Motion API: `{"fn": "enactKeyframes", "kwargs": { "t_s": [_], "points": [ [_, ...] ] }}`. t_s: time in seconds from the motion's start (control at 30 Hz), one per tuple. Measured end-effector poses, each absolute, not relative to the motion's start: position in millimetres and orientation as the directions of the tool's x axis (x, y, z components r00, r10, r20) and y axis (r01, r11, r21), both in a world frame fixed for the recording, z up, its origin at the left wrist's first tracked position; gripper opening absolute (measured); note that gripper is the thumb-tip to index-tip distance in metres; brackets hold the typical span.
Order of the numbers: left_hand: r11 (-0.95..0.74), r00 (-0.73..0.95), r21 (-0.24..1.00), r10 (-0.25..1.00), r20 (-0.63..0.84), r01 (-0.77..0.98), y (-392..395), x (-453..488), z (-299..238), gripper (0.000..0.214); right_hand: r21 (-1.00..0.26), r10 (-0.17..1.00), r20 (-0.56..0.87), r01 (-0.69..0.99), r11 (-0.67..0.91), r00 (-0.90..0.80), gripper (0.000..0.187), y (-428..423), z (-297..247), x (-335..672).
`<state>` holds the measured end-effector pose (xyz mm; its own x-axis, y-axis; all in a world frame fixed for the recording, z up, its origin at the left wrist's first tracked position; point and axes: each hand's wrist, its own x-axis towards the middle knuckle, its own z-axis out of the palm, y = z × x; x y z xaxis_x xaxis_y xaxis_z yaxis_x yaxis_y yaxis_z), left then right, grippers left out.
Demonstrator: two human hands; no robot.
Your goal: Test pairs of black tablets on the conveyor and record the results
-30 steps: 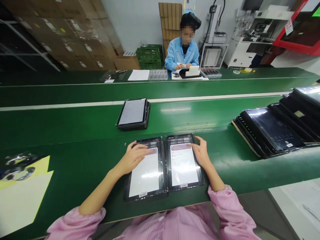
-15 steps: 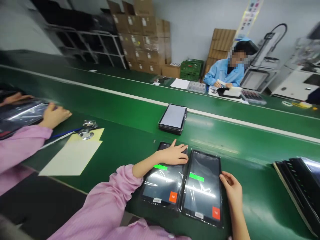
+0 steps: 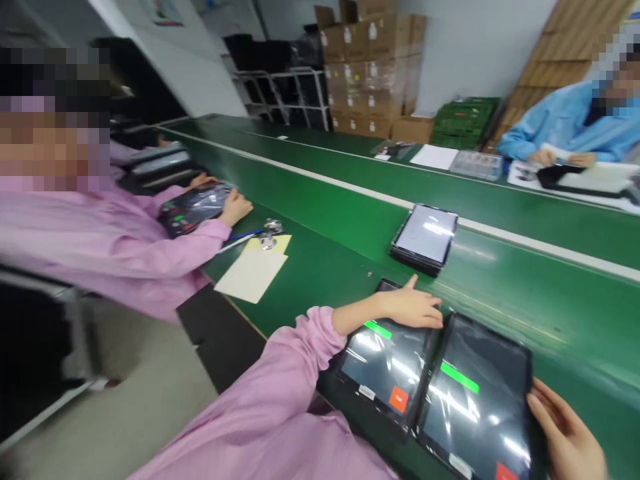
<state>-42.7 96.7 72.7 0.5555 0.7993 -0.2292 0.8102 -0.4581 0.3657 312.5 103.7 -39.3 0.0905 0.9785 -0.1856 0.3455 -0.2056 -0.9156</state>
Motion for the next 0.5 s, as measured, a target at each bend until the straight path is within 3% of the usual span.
{"fn": "enactKeyframes", "kwargs": {
  "t_s": [0.13,0.33,0.4,0.5],
  "points": [
    [-0.484,0.539,0.289,0.829,-0.152,0.826,87.7,-43.7,72.9,0.038,-0.937,0.964,-0.252,0.227,-0.266,0.087,0.057,96.7,-9.2,291.3],
    [-0.497,0.528,0.215,0.840,-0.123,0.841,87.9,-41.7,65.6,0.037,-0.976,0.991,-0.128,0.172,-0.132,0.033,0.056,91.5,-5.8,280.8],
    [-0.476,0.514,0.227,0.842,-0.162,0.850,87.3,-42.1,67.8,0.037,-0.981,0.992,-0.124,0.152,-0.125,0.013,0.057,89.1,-9.9,281.5],
    [-0.458,0.546,0.339,0.803,-0.240,0.822,86.6,-51.8,72.5,0.033,-0.985,0.995,-0.102,0.141,-0.099,-0.012,0.060,87.4,-19.8,282.2]
  ]
}}
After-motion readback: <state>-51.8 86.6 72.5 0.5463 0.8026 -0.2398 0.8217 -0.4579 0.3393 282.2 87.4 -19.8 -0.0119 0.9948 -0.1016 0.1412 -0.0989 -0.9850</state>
